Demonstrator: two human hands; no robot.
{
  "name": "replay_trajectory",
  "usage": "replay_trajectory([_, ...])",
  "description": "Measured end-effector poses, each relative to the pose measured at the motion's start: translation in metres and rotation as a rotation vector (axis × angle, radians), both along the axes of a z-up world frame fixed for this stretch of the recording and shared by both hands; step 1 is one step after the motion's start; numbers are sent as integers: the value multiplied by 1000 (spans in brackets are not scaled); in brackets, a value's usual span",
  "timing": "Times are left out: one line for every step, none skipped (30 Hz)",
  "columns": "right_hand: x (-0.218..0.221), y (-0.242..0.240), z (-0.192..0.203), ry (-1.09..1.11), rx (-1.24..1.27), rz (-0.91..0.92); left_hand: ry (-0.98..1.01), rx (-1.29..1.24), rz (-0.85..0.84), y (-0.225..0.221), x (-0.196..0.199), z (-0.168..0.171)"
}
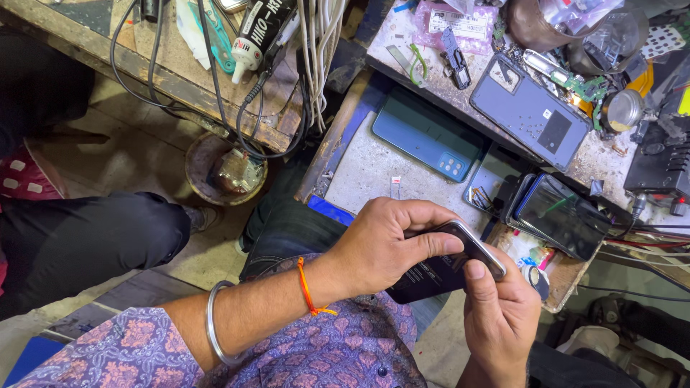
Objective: The person disassembles a mobile phone by hand, removing the battery and internal components, and then manipulates the phone's frame and outer casing.
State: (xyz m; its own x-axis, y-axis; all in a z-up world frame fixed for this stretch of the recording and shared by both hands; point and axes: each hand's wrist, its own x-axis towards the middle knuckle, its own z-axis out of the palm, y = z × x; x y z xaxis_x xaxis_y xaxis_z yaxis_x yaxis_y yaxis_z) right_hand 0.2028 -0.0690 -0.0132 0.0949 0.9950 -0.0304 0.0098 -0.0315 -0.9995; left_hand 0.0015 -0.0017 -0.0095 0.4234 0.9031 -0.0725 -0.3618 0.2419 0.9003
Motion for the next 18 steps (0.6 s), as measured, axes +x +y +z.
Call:
replay_trajectory([0,0,1,0,0,-1,0,0,-1,0,1,-1])
replay_trajectory([0,0,2,-61,-17,-8,-28,-12,-3,0,1,-2])
replay_trajectory([0,0,4,-120,-33,-15,-54,-23,-4,-1,1,-3])
replay_trajectory([-1,1,5,-119,-33,-14,-53,-22,-4,-2,1,-4])
replay_trajectory([-2,2,6,-105,-23,-6,-74,-13,3,-3,1,-4])
replay_trajectory([-3,2,7,-91,-13,2,-94,-4,9,-4,1,-4])
replay_trajectory([-5,3,7,-92,-13,3,-95,-4,10,-5,2,-4])
replay_trajectory([-6,3,8,-131,24,-3,-110,-8,27,-7,3,-4])
replay_trajectory([-6,3,8,-169,61,-9,-125,-11,45,-8,3,-4])
replay_trajectory([-7,3,8,-169,61,-8,-125,-11,45,-9,3,-4])
replay_trajectory([-8,3,7,-138,63,-22,-123,6,55,-9,2,-4])
replay_trajectory([-8,3,6,-107,66,-35,-122,23,66,-9,2,-4])
replay_trajectory([-8,3,6,-107,65,-35,-122,22,65,-9,2,-4])
replay_trajectory([-8,2,7,-124,83,-27,-108,48,73,-9,1,-4])
replay_trajectory([-9,2,6,-140,101,-19,-92,76,82,-8,1,-4])
replay_trajectory([-10,2,6,-140,102,-19,-92,77,82,-8,1,-4])
replay_trajectory([-11,2,6,-158,110,-28,-98,71,83,-8,1,-3])
replay_trajectory([-12,2,6,-175,119,-36,-103,65,84,-9,1,-3])
